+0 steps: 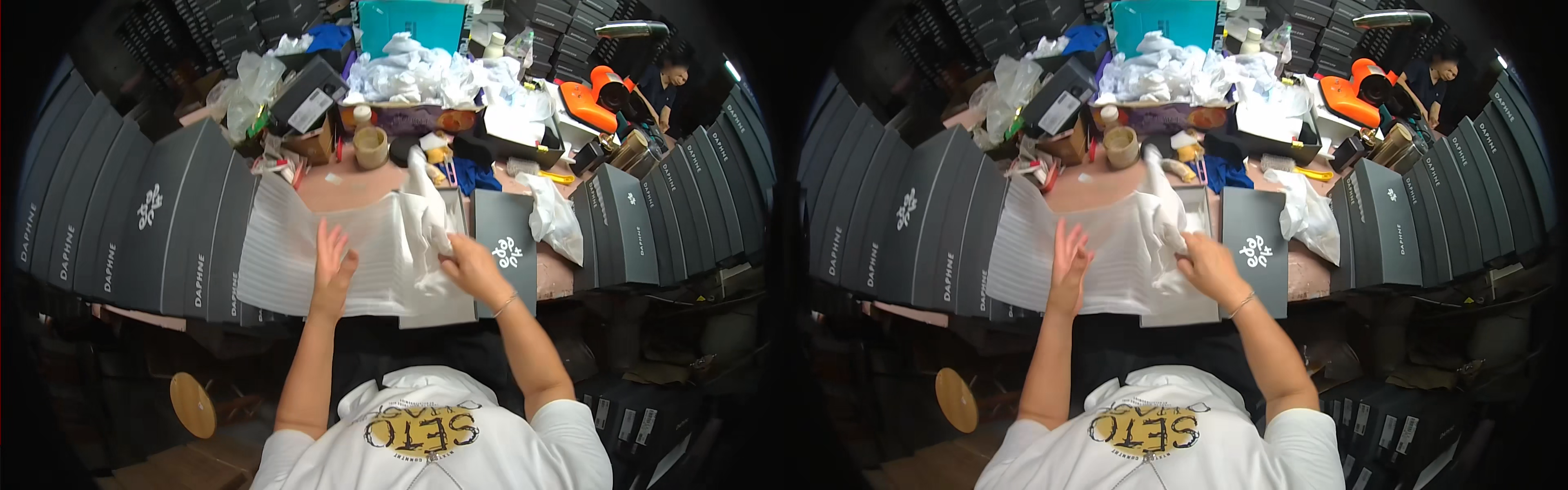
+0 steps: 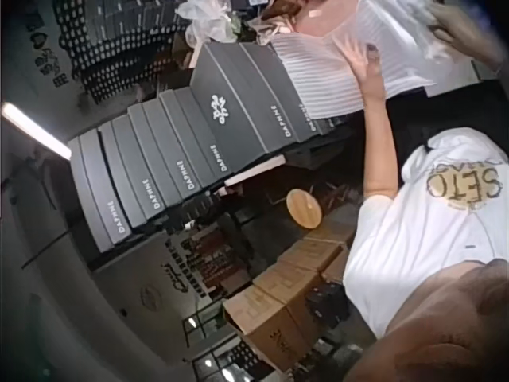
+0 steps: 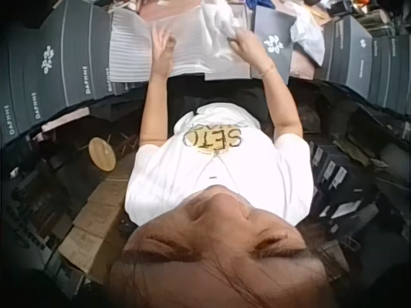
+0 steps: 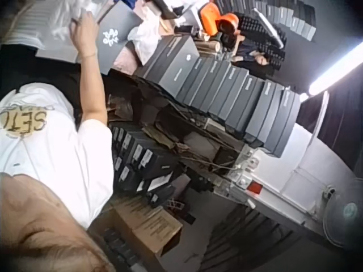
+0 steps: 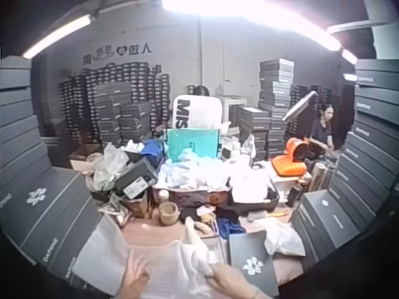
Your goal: The recorder is packing various pairs of shoes into boxes using tissue paper and protective foam wrap.
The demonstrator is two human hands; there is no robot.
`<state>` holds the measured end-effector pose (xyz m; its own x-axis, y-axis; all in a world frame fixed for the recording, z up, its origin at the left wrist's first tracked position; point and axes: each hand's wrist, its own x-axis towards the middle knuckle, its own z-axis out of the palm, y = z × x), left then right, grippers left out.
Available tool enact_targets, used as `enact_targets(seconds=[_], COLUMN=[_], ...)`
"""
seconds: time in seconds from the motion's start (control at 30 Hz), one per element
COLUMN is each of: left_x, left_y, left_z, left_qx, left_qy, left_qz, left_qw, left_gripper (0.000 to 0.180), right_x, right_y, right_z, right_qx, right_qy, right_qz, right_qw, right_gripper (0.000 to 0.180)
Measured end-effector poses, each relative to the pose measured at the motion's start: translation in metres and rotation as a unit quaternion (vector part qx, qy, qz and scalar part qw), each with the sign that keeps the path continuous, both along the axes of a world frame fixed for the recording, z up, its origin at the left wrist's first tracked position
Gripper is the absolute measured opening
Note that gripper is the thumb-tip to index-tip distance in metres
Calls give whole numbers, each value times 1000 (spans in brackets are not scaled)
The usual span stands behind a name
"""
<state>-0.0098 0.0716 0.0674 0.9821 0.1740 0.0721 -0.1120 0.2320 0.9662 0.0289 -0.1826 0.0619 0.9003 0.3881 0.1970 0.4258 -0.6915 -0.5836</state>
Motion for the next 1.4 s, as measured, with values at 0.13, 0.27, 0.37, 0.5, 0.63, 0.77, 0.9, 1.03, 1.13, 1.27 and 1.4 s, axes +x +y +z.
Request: enact_targets(seconds=[0.13, 0.27, 0.37, 0.5, 0.63, 0.77, 0.9, 1.03, 1.13, 1.27, 1.4], left_x=[19, 3, 4, -7, -13, -22, -48, -70, -37, 40, 61], left_y=[-31, -32, -10, 7, 15, 16, 6, 7, 50, 88, 51], left_z=[19, 12, -63, -27, 0, -4, 15, 23, -6, -51, -43], left_qx=[-260, -434, -377, -489, -467, -361, -285, 50, -107, -275, 40], left_qy=[118, 183, 126, 117, 106, 183, 184, 81, 185, 116, 68], left_qz=[-29, -16, 41, 31, 39, -18, -58, -173, -159, 4, 218], left_qw=[958, 882, 917, 864, 877, 914, 939, 980, 964, 954, 973], left_gripper=[72, 40, 41, 43, 42, 48, 65, 66, 48, 28, 61], right_x=[-3, -31, -73, -102, -73, -84, -86, -84, -71, -86, -99], right_y=[-3, 20, 82, 77, 10, 24, 50, 26, -5, -21, -20], right_z=[61, 45, 2, 32, 80, 55, 14, 7, 10, 27, 5], right_qx=[-136, -97, 30, 201, 194, -36, -70, 141, 107, 269, 523], right_qy=[-209, -372, -297, -222, -139, 61, 163, 200, 211, 525, 643], right_qz=[168, 111, 122, 211, 55, 143, 132, 132, 179, 140, 132], right_qw=[954, 916, 946, 930, 969, 987, 975, 960, 955, 795, 544], right_gripper=[36, 38, 40, 35, 36, 44, 45, 39, 34, 41, 54])
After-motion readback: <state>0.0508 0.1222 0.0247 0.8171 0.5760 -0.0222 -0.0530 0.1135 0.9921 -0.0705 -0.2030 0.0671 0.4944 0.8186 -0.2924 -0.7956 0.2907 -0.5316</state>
